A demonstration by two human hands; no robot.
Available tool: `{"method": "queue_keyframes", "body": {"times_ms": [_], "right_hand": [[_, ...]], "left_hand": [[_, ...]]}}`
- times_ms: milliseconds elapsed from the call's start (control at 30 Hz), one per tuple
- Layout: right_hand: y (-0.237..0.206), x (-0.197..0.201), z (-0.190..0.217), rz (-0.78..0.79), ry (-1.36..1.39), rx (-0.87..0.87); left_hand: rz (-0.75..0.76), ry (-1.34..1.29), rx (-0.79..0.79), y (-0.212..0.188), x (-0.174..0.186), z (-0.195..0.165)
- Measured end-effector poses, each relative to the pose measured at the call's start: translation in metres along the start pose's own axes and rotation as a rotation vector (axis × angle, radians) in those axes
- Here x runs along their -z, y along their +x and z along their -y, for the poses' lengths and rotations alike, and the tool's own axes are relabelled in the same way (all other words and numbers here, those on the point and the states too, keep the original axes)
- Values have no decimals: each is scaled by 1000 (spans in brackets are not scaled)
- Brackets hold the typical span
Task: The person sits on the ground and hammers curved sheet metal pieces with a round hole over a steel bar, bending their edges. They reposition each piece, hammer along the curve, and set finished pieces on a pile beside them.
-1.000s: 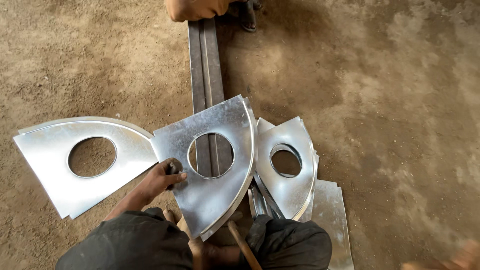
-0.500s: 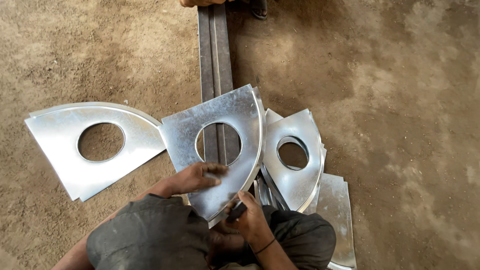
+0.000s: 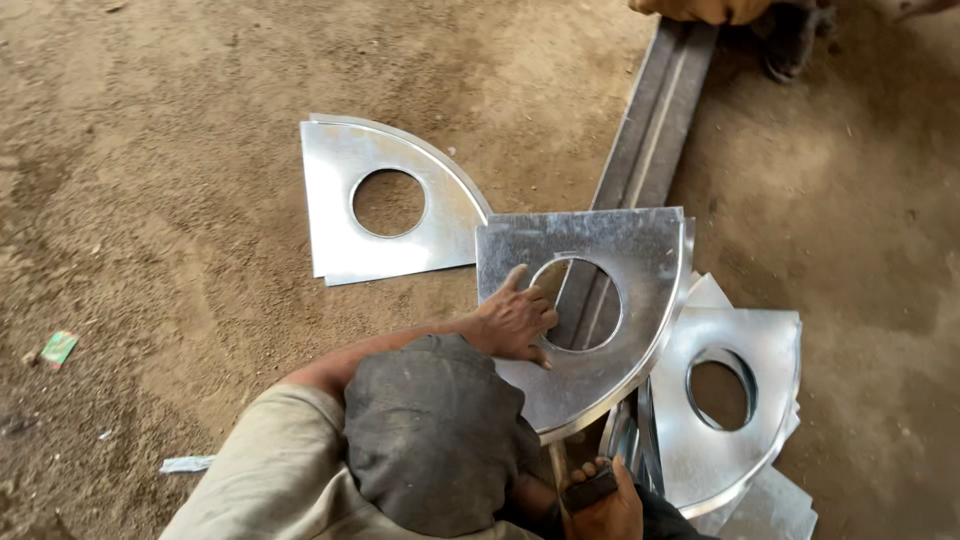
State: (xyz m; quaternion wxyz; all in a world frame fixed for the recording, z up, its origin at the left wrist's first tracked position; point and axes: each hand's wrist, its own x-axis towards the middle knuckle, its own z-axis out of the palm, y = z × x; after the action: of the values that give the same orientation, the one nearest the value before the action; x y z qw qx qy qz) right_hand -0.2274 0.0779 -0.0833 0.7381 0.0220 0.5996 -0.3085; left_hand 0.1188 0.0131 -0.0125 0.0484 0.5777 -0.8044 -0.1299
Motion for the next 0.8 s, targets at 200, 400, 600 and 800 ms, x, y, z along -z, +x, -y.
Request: {"method": "queue_keyframes", "body": {"times_ms": [200, 400, 600, 800], "right_hand": [[37, 32, 8, 118, -76, -26], [43, 51, 9, 29, -90, -73], [27, 29, -1, -37, -102, -73], [-19, 41, 61, 596, 9, 436]], "left_hand": [[-19, -14, 182, -27, -4, 47], [-110, -23, 833, -40, 2, 110], [-368, -71, 1134, -46, 9, 162], [-232, -271, 1130, -53, -17, 155]]}}
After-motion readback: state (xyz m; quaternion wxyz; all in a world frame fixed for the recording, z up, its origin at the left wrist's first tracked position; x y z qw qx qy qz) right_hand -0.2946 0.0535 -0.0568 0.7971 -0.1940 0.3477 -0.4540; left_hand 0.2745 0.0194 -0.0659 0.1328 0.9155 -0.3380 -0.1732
